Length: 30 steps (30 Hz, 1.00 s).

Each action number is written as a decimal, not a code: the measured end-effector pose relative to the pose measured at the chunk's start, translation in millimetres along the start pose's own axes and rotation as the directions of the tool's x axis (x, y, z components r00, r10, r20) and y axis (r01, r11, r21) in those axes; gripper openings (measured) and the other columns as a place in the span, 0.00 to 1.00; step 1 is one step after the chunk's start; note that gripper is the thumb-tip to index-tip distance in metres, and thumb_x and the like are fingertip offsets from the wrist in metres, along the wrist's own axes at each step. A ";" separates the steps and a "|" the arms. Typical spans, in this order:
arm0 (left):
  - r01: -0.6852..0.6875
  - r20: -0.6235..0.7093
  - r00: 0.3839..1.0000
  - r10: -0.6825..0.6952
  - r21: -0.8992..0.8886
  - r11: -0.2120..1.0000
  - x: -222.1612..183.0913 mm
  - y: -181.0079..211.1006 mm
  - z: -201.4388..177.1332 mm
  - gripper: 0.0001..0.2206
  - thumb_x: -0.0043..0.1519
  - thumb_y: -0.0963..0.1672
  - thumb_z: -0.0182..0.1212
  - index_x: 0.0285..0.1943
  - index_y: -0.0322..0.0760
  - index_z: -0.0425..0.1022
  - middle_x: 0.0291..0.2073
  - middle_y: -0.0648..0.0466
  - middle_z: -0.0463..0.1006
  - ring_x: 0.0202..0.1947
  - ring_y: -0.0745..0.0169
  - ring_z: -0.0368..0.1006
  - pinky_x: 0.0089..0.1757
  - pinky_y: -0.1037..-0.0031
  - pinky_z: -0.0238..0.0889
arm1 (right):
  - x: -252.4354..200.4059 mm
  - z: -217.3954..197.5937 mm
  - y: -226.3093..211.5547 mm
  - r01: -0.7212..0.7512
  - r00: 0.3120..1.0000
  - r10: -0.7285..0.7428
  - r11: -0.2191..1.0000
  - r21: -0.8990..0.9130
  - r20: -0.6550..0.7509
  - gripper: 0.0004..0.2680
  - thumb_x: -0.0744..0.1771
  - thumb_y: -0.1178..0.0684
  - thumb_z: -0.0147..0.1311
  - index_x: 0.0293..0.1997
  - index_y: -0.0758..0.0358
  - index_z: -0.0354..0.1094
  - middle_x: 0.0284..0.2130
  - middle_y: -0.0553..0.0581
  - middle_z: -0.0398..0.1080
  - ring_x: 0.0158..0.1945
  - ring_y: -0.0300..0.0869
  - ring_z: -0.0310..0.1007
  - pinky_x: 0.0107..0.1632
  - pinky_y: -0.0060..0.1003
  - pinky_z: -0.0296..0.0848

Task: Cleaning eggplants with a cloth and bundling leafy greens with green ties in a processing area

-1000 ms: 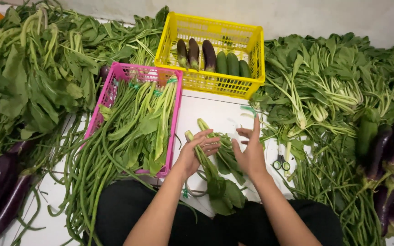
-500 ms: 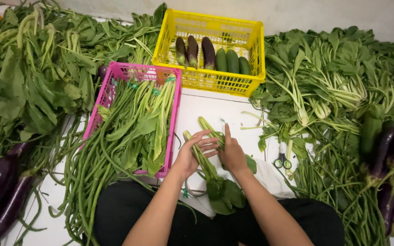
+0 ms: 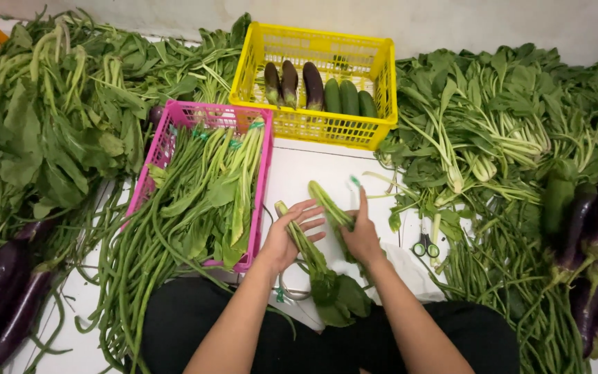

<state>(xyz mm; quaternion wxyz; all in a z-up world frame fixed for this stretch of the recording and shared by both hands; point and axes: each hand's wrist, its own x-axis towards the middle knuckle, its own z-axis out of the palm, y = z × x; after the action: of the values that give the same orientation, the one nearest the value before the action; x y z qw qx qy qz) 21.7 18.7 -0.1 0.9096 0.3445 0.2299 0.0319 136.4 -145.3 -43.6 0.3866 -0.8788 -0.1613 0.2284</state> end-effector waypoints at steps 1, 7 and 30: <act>-0.001 0.002 1.000 0.001 -0.001 1.000 2.5 -1.7 -3.2 0.23 0.65 0.47 0.48 0.69 0.35 0.67 0.61 0.40 0.75 0.57 0.44 0.72 0.56 0.50 0.69 | -8.4 -13.4 -15.9 0.001 1.000 -0.001 1.000 -0.002 -0.002 0.39 0.65 0.57 0.55 0.80 0.47 0.21 0.58 0.60 0.72 0.64 0.57 0.69 0.66 0.54 0.66; 0.000 0.036 0.999 0.004 -0.103 0.995 -5.2 5.8 1.3 0.28 0.60 0.45 0.45 0.73 0.40 0.63 0.66 0.40 0.69 0.63 0.38 0.67 0.58 0.40 0.63 | -53.9 -65.7 -63.0 0.142 0.990 -0.138 0.983 0.120 -0.041 0.39 0.65 0.60 0.57 0.79 0.57 0.23 0.58 0.57 0.72 0.63 0.55 0.69 0.67 0.53 0.67; 0.017 0.205 0.979 0.020 -0.178 0.984 15.8 -15.2 -20.2 0.21 0.48 0.54 0.44 0.44 0.42 0.66 0.23 0.58 0.58 0.23 0.64 0.58 0.32 0.67 0.60 | -56.0 -53.4 -51.9 0.336 0.932 -0.361 0.889 0.311 0.024 0.33 0.67 0.61 0.56 0.77 0.64 0.32 0.47 0.60 0.76 0.49 0.47 0.78 0.52 0.41 0.76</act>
<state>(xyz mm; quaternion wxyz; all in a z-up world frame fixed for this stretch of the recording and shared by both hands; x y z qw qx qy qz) 25.4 23.0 -29.4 0.9558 0.2630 0.1303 0.0173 111.7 -169.7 42.8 0.5441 -0.7560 -0.2952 0.2129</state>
